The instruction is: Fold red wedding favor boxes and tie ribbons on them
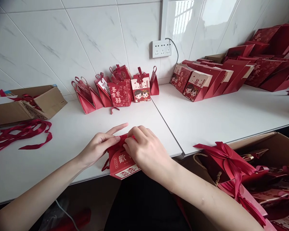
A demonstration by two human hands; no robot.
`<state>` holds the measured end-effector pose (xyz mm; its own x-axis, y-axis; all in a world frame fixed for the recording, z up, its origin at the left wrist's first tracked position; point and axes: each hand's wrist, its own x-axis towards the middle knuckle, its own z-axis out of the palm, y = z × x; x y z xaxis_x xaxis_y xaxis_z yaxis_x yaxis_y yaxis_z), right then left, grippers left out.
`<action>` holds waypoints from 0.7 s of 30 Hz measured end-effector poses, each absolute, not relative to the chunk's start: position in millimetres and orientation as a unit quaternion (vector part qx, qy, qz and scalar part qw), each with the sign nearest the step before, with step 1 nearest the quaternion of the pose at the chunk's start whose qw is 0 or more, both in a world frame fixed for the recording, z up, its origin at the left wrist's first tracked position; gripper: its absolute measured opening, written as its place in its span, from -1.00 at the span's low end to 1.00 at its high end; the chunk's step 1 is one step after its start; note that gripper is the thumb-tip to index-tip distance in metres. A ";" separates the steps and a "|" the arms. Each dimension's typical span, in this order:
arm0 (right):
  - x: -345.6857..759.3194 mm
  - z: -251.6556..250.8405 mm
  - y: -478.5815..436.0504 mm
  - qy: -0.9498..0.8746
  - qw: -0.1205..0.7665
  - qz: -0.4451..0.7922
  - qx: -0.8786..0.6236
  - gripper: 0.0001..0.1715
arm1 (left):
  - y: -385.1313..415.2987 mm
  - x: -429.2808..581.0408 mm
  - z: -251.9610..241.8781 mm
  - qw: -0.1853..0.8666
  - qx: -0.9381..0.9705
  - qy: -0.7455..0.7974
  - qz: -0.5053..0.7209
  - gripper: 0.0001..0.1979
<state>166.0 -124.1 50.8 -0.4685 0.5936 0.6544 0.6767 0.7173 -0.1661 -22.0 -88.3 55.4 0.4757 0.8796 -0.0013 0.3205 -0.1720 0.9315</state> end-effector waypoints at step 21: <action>196.0 59.4 -120.8 -0.886 0.263 -0.264 -0.278 -0.73 | -125.5 -27.5 74.5 0.189 0.775 0.507 0.326 -0.72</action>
